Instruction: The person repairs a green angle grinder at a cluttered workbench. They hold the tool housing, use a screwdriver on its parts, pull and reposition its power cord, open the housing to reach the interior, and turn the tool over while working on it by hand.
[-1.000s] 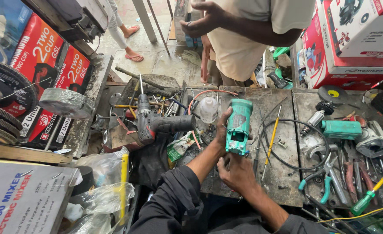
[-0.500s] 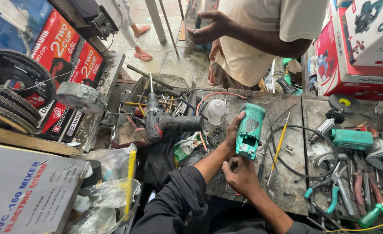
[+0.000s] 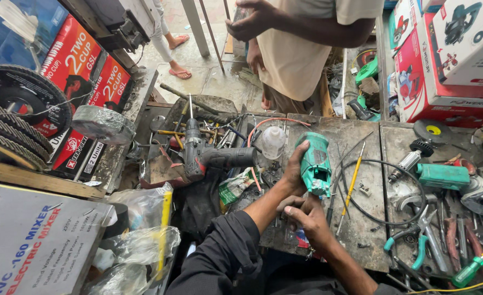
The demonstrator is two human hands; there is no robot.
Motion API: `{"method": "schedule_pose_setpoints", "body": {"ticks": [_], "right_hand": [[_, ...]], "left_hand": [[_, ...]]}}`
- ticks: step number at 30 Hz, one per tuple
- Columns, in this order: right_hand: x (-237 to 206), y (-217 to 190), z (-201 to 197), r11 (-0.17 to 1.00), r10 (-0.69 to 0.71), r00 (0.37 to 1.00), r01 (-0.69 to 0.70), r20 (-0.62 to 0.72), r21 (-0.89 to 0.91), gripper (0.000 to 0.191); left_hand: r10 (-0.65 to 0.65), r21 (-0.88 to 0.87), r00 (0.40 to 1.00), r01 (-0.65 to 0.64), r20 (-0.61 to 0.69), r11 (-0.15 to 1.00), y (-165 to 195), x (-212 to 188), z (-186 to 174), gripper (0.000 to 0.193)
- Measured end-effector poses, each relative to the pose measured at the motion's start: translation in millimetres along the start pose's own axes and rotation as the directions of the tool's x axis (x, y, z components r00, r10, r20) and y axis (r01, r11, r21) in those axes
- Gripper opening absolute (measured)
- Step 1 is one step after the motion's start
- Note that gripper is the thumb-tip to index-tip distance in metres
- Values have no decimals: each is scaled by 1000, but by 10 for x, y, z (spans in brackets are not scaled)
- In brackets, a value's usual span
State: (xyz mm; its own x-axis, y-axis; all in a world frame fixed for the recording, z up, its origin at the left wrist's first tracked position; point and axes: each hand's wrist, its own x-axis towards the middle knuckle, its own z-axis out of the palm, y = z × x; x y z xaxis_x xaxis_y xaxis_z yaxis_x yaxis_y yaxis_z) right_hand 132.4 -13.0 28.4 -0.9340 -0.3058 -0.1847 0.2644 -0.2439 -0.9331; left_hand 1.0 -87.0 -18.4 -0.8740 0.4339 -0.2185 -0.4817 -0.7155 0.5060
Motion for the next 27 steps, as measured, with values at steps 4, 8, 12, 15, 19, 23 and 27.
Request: {"method": "schedule_pose_setpoints", "body": {"ticks": [4, 8, 12, 15, 19, 23, 27], "right_hand": [[9, -19, -101, 972, -115, 992, 101, 53, 211, 25], [-3, -2, -96, 773, -47, 995, 89, -83, 629, 23], [1, -15, -131, 508, -136, 990, 41, 33, 860, 10], [12, -34, -168, 491, -133, 990, 35, 35, 871, 11], [29, -65, -144, 596, -96, 995, 65, -10, 800, 43], [59, -82, -84, 830, -98, 992, 126, -80, 543, 68], [107, -33, -62, 925, -78, 989, 120, -128, 361, 67]], "left_hand": [[-42, -19, 999, 42, -14, 999, -34, 79, -41, 59], [-117, 8, 989, 118, -87, 993, -43, 87, -114, 61], [-63, 85, 978, 82, -200, 993, -22, 60, -127, 62], [-68, 172, 952, 124, -300, 977, -15, 53, -127, 64], [-72, 213, 938, 152, -340, 965, -41, 62, -181, 65], [-95, 196, 934, 170, -344, 966, -83, 88, -259, 63], [-132, 218, 910, 232, -394, 948, -100, 123, -301, 63]]}}
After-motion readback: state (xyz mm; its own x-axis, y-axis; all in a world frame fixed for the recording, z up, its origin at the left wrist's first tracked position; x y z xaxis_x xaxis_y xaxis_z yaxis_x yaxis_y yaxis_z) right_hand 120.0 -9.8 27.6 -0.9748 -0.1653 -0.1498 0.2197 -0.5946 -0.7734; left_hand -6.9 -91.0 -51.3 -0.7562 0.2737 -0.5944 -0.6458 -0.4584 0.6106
